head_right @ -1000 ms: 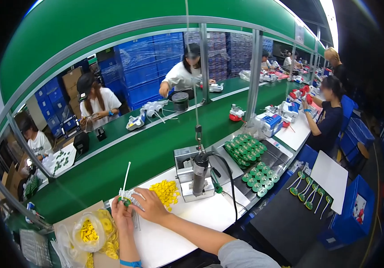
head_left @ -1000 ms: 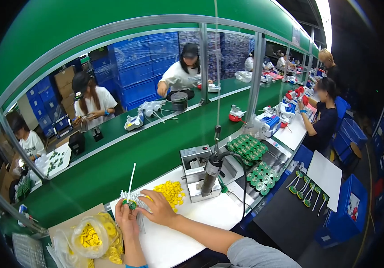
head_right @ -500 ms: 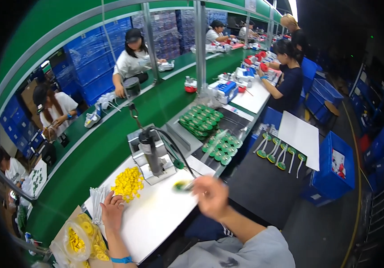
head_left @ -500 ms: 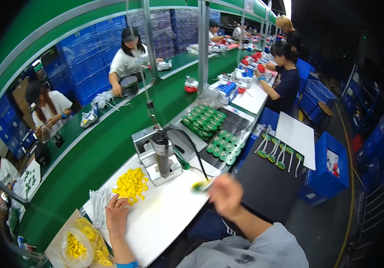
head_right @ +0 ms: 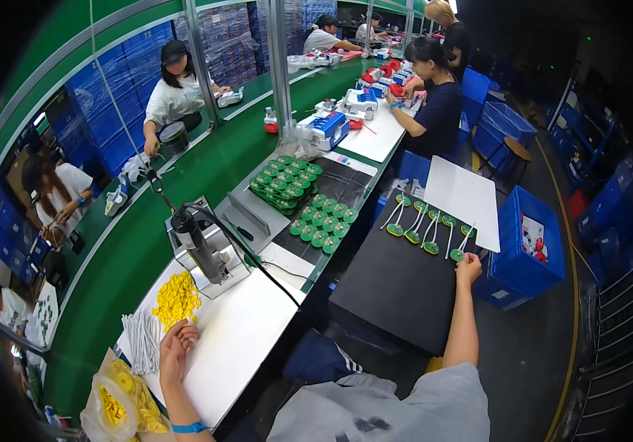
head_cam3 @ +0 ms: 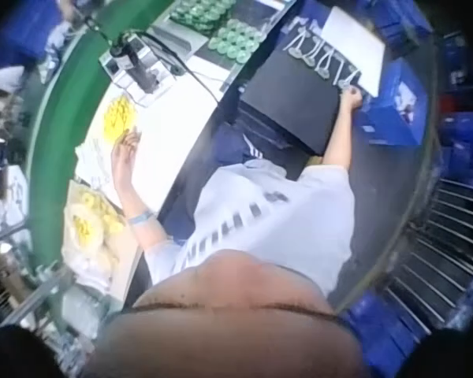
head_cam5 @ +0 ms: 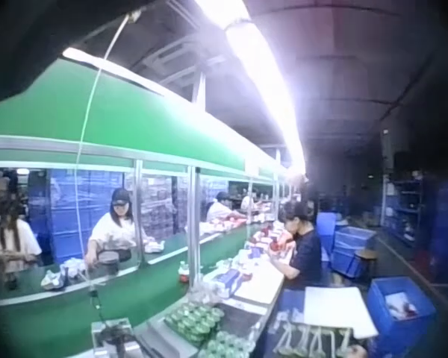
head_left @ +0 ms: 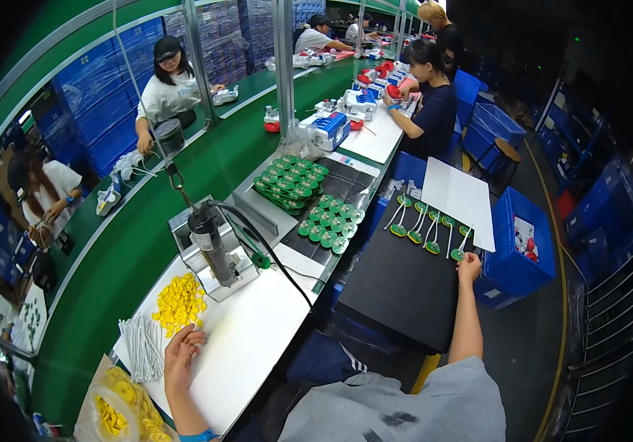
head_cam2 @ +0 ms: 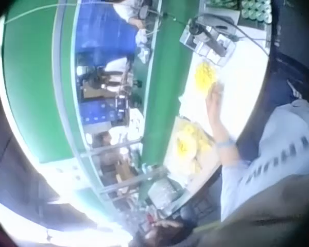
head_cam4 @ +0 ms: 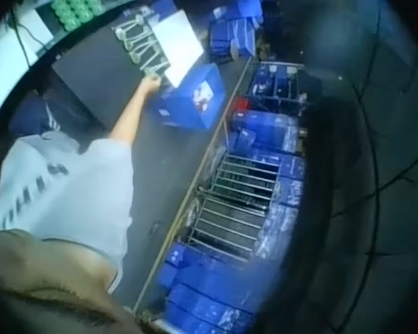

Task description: The person assembles small yellow plastic parts onto green printed circuit boards using an electric screwdriver to secure them with screws.

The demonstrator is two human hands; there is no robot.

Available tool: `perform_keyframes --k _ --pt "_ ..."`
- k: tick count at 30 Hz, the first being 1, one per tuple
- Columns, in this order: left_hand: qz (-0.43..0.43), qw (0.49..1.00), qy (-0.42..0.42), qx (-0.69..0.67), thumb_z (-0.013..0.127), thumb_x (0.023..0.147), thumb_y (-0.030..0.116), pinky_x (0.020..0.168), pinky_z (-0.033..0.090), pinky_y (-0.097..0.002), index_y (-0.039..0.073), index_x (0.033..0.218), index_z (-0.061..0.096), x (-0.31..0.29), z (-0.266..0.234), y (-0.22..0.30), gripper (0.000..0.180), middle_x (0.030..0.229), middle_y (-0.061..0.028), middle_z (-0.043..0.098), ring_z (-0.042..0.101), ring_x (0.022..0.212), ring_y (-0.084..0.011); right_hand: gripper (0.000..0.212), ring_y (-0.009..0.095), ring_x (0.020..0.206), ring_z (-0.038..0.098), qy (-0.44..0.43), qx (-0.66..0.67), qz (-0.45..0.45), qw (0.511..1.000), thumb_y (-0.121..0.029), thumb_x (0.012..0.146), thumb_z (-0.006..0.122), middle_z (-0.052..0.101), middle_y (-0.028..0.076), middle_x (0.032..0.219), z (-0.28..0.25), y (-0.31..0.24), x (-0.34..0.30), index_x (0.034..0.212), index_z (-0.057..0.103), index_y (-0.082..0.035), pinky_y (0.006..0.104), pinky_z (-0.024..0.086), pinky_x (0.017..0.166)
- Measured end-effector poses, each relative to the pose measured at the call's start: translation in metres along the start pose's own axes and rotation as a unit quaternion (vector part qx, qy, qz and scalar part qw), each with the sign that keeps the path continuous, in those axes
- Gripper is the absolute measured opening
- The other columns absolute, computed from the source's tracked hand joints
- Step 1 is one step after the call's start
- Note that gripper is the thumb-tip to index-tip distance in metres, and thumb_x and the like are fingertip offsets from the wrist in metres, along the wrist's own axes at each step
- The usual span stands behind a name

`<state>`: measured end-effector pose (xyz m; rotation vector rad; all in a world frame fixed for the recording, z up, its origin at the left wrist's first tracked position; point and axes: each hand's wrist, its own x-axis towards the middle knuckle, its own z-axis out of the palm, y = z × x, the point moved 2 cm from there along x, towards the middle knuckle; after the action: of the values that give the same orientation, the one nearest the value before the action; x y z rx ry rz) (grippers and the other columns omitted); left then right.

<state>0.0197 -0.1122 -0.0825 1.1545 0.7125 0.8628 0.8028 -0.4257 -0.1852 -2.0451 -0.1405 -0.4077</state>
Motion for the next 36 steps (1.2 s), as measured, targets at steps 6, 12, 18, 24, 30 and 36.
perform_keyframes --k 6,12,18,24,30,36 --pt "-0.005 1.000 -0.001 -0.004 0.068 0.095 0.038 0.085 0.046 -0.0266 -0.006 0.139 0.049 0.005 0.016 -0.007 0.065 0.119 -0.0154 0.065 0.062 0.103 -0.0176 0.015 0.021 0.069 0.071 -0.021 -0.144 -0.059 0.988 -0.016 0.090 0.070 0.074 0.010 0.084 -0.001 0.020 0.022 0.096 0.073 -0.004 0.0345 0.056 0.068" --pt "-0.012 0.999 -0.001 0.038 0.067 0.096 0.029 0.086 0.046 -0.0266 -0.006 0.138 0.050 0.003 0.002 -0.001 0.057 0.120 -0.0138 0.066 0.062 0.104 -0.0173 0.023 0.030 0.090 0.073 -0.091 -0.160 -0.055 0.981 -0.025 0.087 0.071 0.075 0.014 0.092 0.012 -0.036 -0.004 0.100 0.076 -0.006 0.0398 0.055 0.084" --pt "0.081 0.974 0.115 0.176 0.062 0.093 0.007 0.083 0.050 -0.0278 -0.004 0.131 0.058 -0.043 -0.085 0.079 0.039 0.114 -0.0130 0.068 0.065 0.101 -0.0179 0.028 0.038 0.081 0.070 -0.047 -0.164 -0.193 0.966 -0.028 0.092 0.067 0.071 0.021 0.085 0.023 -0.088 -0.078 0.096 0.074 -0.001 0.0452 0.054 0.073" --pt "0.219 0.799 0.484 0.281 0.055 0.103 0.017 0.064 0.041 -0.0248 0.001 0.095 0.063 -0.180 -0.252 0.158 0.020 0.076 -0.0013 0.057 0.052 0.071 -0.0094 0.038 0.005 0.047 0.047 -0.704 0.001 0.018 0.710 -0.033 0.097 0.064 0.056 0.000 0.058 0.003 -0.298 -0.306 0.081 0.072 0.000 0.0207 0.030 0.043" --pt "-0.100 0.640 0.465 0.604 0.069 0.084 0.008 0.076 0.054 -0.0381 -0.001 0.099 0.069 -0.243 -0.327 0.131 0.018 0.092 -0.0169 0.072 0.070 0.084 -0.0317 0.032 0.007 0.071 0.061 -0.958 0.024 -0.111 0.263 -0.025 0.100 0.064 0.072 0.005 0.091 0.020 -0.408 -0.521 0.119 0.069 -0.001 0.0219 0.050 0.065" --pt "-0.141 0.696 0.483 0.513 0.074 0.078 0.001 0.071 0.055 -0.0347 -0.001 0.100 0.068 -0.260 -0.358 0.128 0.024 0.087 -0.0124 0.072 0.069 0.076 -0.0254 0.032 0.022 0.077 0.068 -0.774 0.217 -0.331 0.494 -0.027 0.096 0.067 0.071 0.012 0.093 0.071 -0.475 -0.688 0.110 0.067 0.001 0.0351 0.055 0.071"
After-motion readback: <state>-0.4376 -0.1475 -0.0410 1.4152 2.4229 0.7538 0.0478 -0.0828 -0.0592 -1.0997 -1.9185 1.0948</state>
